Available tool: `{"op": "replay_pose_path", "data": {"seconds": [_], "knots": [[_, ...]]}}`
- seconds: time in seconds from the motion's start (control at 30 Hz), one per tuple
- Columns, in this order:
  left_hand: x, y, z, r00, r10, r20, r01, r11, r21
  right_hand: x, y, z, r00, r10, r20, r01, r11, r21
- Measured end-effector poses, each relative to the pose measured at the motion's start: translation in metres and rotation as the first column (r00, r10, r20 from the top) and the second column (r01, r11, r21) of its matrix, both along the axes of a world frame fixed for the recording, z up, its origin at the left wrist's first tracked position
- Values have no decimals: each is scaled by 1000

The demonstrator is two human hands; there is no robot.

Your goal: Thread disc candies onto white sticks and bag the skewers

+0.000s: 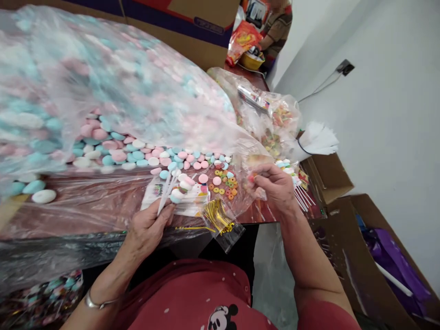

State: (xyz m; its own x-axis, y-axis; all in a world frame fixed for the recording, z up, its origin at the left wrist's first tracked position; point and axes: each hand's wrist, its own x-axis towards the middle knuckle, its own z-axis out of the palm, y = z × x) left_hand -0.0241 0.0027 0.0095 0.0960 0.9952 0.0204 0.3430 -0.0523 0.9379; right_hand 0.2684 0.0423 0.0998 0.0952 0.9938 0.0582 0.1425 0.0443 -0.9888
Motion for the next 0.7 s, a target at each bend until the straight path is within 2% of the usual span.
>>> {"op": "replay_pose_path", "data": {"seconds": [0.07, 0.13, 0.23, 0.33, 0.4, 0.5, 0.6, 0.67, 0.7], "knots": [[0, -1, -4, 1000, 13, 13, -13, 1000, -28, 23, -5, 8, 984, -168, 58, 160, 979, 126], [0, -3, -7, 999, 38, 35, -36, 998, -57, 45, -7, 9, 948, -273, 166, 236, 948, 213], [1, -4, -11, 996, 69, 62, -64, 995, -76, 71, -5, -1, 870, -286, 402, 193, 947, 257], [0, -4, -13, 997, 61, 53, -57, 996, -67, 83, -4, -13, 752, -289, 593, 143, 949, 282], [-1, -4, -13, 998, 50, 44, -48, 997, -55, 82, -4, -14, 708, -327, 626, 144, 935, 325], [-1, -4, -11, 999, 34, 23, -33, 998, -45, 65, -7, -6, 708, -366, 604, 127, 907, 400], [0, -3, -9, 999, 24, 26, -23, 999, -41, 34, -5, -2, 725, -229, 649, -26, 933, 358], [1, -2, -7, 999, 14, 39, -13, 1000, -29, 10, 1, -9, 703, -52, 710, -216, 935, 282], [1, -2, -6, 999, 8, 41, -7, 1000, -20, -1, 5, -15, 670, 23, 742, -315, 914, 257]]}}
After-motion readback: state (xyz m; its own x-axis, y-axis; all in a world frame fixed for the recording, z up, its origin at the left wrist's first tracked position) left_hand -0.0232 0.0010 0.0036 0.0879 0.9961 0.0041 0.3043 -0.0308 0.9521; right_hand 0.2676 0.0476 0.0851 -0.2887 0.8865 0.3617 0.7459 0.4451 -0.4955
